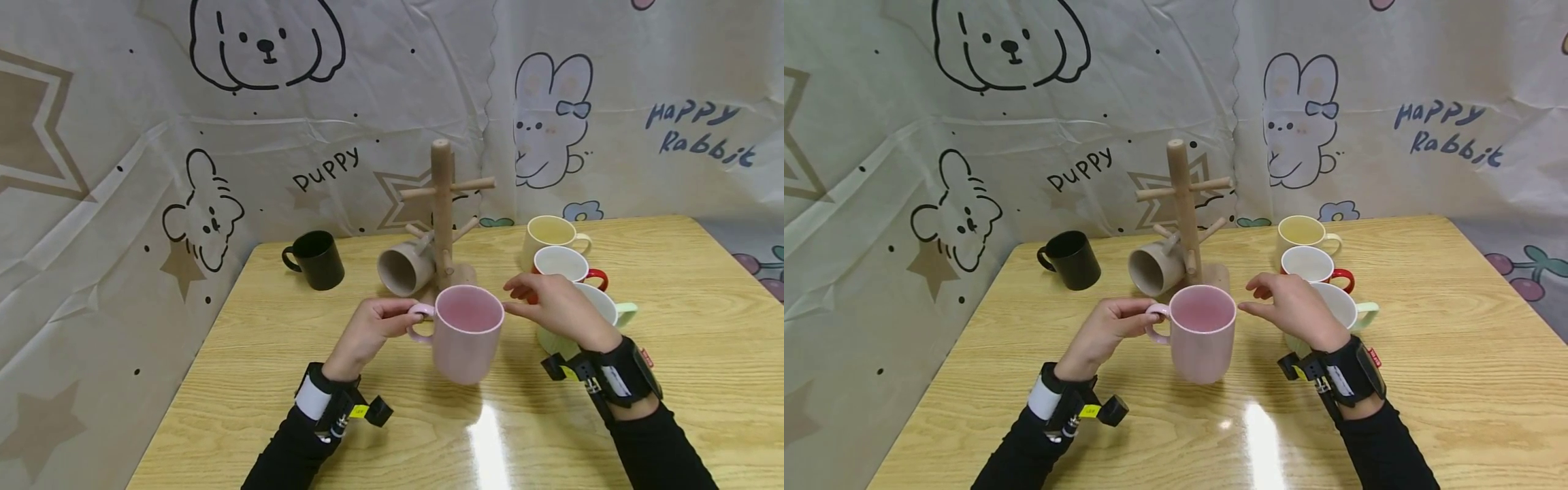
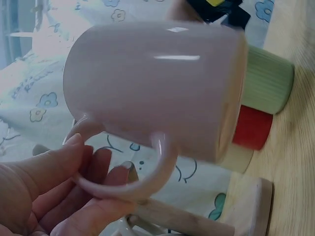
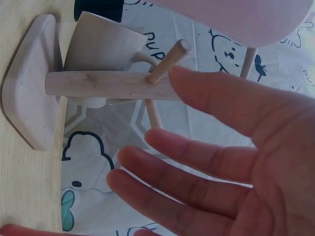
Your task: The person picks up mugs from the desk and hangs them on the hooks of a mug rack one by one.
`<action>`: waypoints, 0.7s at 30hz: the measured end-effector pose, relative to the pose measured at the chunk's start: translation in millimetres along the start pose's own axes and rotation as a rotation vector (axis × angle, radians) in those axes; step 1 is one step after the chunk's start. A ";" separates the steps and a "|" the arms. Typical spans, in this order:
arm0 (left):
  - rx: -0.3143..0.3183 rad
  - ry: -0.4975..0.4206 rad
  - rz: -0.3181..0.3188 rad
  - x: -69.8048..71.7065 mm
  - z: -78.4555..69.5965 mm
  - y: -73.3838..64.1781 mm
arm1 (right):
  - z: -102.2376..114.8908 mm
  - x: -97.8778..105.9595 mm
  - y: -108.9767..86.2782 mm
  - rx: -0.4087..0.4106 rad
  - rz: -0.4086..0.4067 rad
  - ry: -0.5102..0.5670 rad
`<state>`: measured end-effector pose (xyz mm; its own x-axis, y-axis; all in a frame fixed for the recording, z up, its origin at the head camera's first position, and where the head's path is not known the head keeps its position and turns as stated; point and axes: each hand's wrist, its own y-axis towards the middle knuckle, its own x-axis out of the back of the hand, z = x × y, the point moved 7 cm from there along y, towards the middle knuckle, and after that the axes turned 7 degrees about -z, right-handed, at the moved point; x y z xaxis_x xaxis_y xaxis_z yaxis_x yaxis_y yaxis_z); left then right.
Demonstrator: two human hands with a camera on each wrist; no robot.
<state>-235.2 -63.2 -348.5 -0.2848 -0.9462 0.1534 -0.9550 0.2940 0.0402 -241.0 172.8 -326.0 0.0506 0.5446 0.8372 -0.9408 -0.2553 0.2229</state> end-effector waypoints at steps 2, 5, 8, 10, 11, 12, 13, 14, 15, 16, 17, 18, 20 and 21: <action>0.016 0.029 0.003 -2.0 1.6 0.0 | -0.3 0.7 0.0 -0.009 -0.004 -0.004; 0.040 0.046 0.010 -4.4 4.6 0.1 | 0.1 1.9 0.0 -0.011 -0.012 -0.008; 0.067 0.038 0.014 -5.8 8.7 0.3 | 0.3 3.1 0.0 -0.025 -0.028 -0.013; 0.090 0.031 0.011 -5.7 11.8 0.4 | 0.2 4.2 -0.1 -0.058 -0.045 0.017; 0.099 0.030 0.008 -5.4 12.9 0.5 | 0.1 5.0 -0.6 -0.084 -0.055 0.047; 0.107 0.029 0.006 -5.1 13.9 0.5 | -0.3 5.3 -1.3 -0.119 -0.061 0.095; 0.115 0.027 0.004 -4.8 14.8 0.6 | -0.2 5.2 -2.2 -0.154 -0.061 0.167; 0.120 0.026 0.006 -4.6 15.4 0.7 | 0.5 4.6 -3.2 -0.188 -0.055 0.266; 0.125 0.023 0.005 -4.3 15.8 0.7 | 2.2 3.9 -4.4 -0.217 -0.046 0.377; 0.120 0.022 0.012 -4.3 15.8 0.7 | 4.2 2.4 -5.8 -0.245 -0.029 0.491; 0.117 0.020 0.017 -4.4 15.5 0.9 | 7.4 0.4 -7.4 -0.263 -0.001 0.600; 0.115 0.017 0.020 -4.4 15.3 1.1 | 11.0 -2.6 -9.3 -0.282 0.034 0.708; 0.109 0.014 0.025 -4.3 15.0 1.7 | 19.1 -9.8 -12.8 -0.313 0.110 0.874; 0.107 0.013 0.026 -3.9 14.9 2.0 | 22.9 -13.8 -14.4 -0.324 0.141 0.922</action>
<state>-237.3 -61.0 -363.7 -0.3087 -0.9365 0.1661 -0.9510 0.3013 -0.0690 -220.6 150.7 -329.3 -0.2202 0.9705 0.0979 -0.9715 -0.2091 -0.1119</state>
